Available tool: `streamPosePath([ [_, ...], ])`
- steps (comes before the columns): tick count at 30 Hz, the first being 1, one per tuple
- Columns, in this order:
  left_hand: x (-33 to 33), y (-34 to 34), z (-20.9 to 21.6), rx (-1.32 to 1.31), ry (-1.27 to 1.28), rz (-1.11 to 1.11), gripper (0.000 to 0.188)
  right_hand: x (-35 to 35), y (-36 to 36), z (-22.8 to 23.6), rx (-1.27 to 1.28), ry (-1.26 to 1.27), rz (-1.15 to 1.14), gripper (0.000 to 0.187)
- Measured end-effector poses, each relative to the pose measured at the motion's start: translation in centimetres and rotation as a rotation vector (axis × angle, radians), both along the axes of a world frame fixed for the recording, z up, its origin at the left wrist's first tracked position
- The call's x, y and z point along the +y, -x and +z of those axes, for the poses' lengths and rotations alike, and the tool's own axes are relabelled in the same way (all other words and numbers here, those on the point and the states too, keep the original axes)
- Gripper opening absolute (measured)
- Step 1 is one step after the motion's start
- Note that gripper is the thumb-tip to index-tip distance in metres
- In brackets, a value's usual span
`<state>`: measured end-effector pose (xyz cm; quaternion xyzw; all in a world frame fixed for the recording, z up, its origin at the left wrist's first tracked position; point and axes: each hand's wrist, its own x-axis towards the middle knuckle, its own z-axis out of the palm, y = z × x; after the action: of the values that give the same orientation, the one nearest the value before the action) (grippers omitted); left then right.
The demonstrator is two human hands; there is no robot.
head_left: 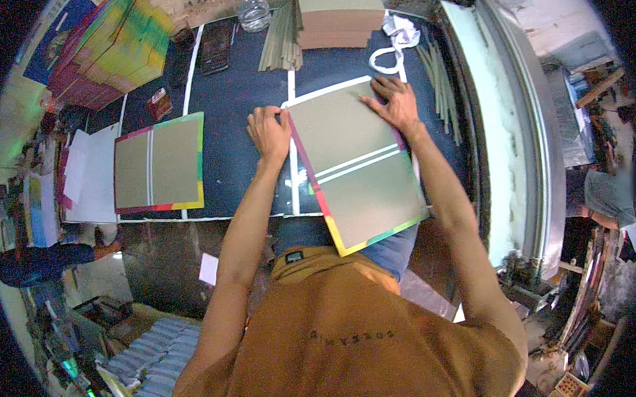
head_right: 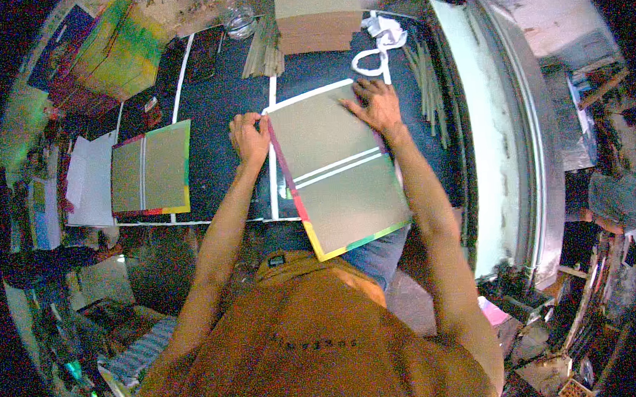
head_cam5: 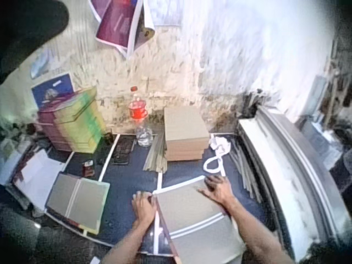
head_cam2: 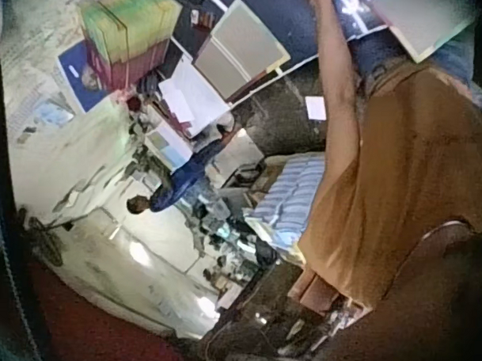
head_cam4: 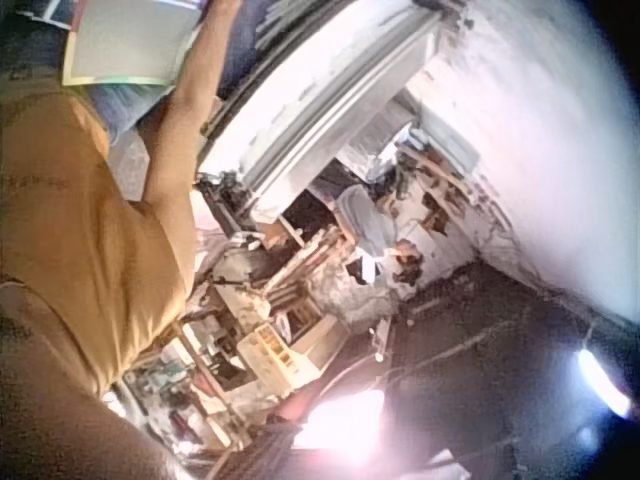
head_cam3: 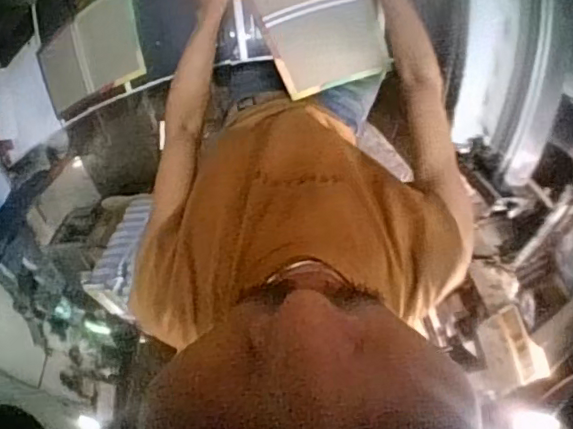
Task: The person assembles folders by hand and using a machine. The person places cardboard inserts onto a white sheet, folds the edges of the sheet over the cardboard, and then feeds a colorful folder cover through a roller machine to apply adhesive before attaching it to the cardboard base.
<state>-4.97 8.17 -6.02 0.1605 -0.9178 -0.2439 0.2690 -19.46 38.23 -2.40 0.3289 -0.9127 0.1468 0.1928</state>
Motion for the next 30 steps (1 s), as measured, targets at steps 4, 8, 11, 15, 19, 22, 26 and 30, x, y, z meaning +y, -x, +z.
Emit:
streamPosePath([
  [4, 0.4, 0.7, -0.9, -0.016, 0.005, 0.094, 0.019, 0.2, -0.5, -0.1, -0.028, 0.018, -0.026, 0.051],
  [8, 1.3, 0.4, 0.1, -0.041, -0.044, 0.087, 0.016, 1.1, 0.0, -0.9, 0.001, 0.032, -0.039, 0.046],
  [11, 1.2, -0.1, 0.5, -0.061, -0.052, 0.079, 0.017, 0.6, -0.3, -0.6, -0.084, 0.069, -0.044, 0.046],
  [15, 1.3, 0.5, 0.9, -0.115, 0.049, 0.081, 0.018, 0.4, 0.0, -0.2, -0.101, 0.076, -0.055, 0.053],
  [19, 0.5, 0.5, 2.2, -0.276, 0.196, -0.064, 0.02, -0.2, 0.0, 0.2, -0.186, 0.04, -0.099, 0.064],
  [22, -0.8, -0.9, 3.4, -0.322, 0.369, -0.283, 0.022, -0.5, -0.4, 0.9, -0.198, -0.024, -0.082, 0.069],
  [26, -1.0, -2.2, 3.3, -0.36, -0.057, -0.216, 0.042, 0.1, -0.2, 0.2, -0.176, -0.02, -0.052, 0.075],
  [30, -0.1, -3.6, 4.3, -0.352, -1.412, 0.086, 0.067, 0.6, 0.0, -0.5, -0.176, -0.02, -0.066, 0.082],
])
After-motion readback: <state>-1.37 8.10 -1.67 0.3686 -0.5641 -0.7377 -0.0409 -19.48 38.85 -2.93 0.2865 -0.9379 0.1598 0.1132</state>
